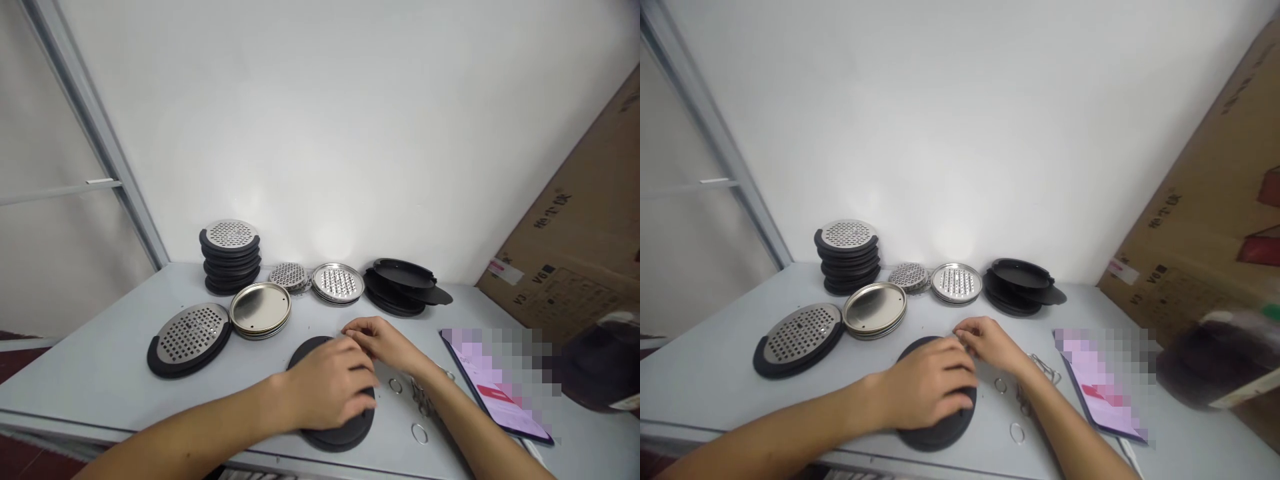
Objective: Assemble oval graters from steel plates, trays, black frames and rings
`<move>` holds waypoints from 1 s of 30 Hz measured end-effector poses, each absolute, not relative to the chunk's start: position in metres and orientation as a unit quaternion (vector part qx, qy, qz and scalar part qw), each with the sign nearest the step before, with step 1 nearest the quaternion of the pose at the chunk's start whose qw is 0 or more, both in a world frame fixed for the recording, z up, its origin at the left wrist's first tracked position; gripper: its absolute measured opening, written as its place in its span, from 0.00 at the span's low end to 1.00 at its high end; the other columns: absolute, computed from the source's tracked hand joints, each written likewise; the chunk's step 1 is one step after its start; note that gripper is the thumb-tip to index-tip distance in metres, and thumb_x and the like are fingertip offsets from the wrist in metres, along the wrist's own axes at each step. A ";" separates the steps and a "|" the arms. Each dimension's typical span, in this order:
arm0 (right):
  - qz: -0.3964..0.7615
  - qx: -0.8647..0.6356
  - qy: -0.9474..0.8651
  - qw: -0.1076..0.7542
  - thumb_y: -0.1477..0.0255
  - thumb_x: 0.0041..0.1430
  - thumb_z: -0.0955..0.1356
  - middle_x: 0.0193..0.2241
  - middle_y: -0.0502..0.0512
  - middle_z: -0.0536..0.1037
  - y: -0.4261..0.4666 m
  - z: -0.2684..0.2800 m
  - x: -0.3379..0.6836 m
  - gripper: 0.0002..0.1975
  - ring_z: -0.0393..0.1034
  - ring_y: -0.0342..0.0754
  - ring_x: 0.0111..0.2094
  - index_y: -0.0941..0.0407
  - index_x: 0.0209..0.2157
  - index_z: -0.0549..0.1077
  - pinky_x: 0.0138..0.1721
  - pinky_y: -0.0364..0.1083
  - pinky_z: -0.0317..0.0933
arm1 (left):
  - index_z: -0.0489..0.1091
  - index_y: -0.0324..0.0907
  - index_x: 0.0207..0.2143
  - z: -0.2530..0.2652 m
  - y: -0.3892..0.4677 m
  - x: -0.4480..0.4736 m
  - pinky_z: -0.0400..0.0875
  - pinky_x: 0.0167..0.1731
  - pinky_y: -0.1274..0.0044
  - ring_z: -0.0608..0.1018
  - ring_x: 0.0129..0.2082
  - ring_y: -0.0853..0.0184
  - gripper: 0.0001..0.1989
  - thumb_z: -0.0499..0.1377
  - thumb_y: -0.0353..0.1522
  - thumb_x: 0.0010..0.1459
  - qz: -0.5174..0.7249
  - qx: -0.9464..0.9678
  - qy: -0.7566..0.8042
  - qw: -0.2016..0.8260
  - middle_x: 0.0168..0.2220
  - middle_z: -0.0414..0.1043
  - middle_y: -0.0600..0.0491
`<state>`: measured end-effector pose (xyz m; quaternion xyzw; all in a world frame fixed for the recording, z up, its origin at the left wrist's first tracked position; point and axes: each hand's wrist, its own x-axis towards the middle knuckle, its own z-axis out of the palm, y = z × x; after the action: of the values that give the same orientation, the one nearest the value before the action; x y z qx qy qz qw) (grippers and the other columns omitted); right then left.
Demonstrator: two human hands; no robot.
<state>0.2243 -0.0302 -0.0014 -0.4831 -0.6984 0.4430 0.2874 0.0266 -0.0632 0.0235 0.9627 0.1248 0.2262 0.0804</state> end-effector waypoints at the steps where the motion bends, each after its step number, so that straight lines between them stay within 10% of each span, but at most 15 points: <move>1: 0.443 -0.487 -0.694 0.293 0.63 0.61 0.64 0.23 0.50 0.71 -0.029 -0.003 0.225 0.15 0.61 0.41 0.21 0.60 0.33 0.76 0.22 0.40 0.56 | 0.74 0.39 0.43 0.022 -0.068 0.034 0.60 0.56 0.71 0.71 0.47 0.63 0.13 0.55 0.38 0.63 0.213 0.970 0.100 0.063 0.44 0.74 0.50; 12: 0.424 -0.545 -0.646 0.325 0.62 0.59 0.65 0.25 0.52 0.73 -0.023 -0.001 0.232 0.15 0.64 0.41 0.22 0.60 0.32 0.75 0.20 0.39 0.56 | 0.70 0.39 0.47 0.005 -0.078 0.094 0.66 0.41 0.67 0.70 0.42 0.55 0.16 0.49 0.36 0.64 0.099 0.984 0.144 -0.033 0.39 0.69 0.44; 30: 0.420 -0.546 -0.657 0.306 0.61 0.58 0.65 0.24 0.51 0.72 -0.024 0.000 0.229 0.15 0.62 0.41 0.21 0.59 0.32 0.74 0.18 0.38 0.53 | 0.72 0.39 0.41 -0.007 -0.101 0.079 0.56 0.54 0.60 0.72 0.42 0.58 0.11 0.54 0.36 0.63 0.174 0.979 0.042 -0.094 0.38 0.73 0.48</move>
<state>0.2287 -0.0239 -0.0004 -0.5459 -0.6568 0.4203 0.3064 0.0786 -0.1010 -0.0072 0.9793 0.0422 0.1741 -0.0944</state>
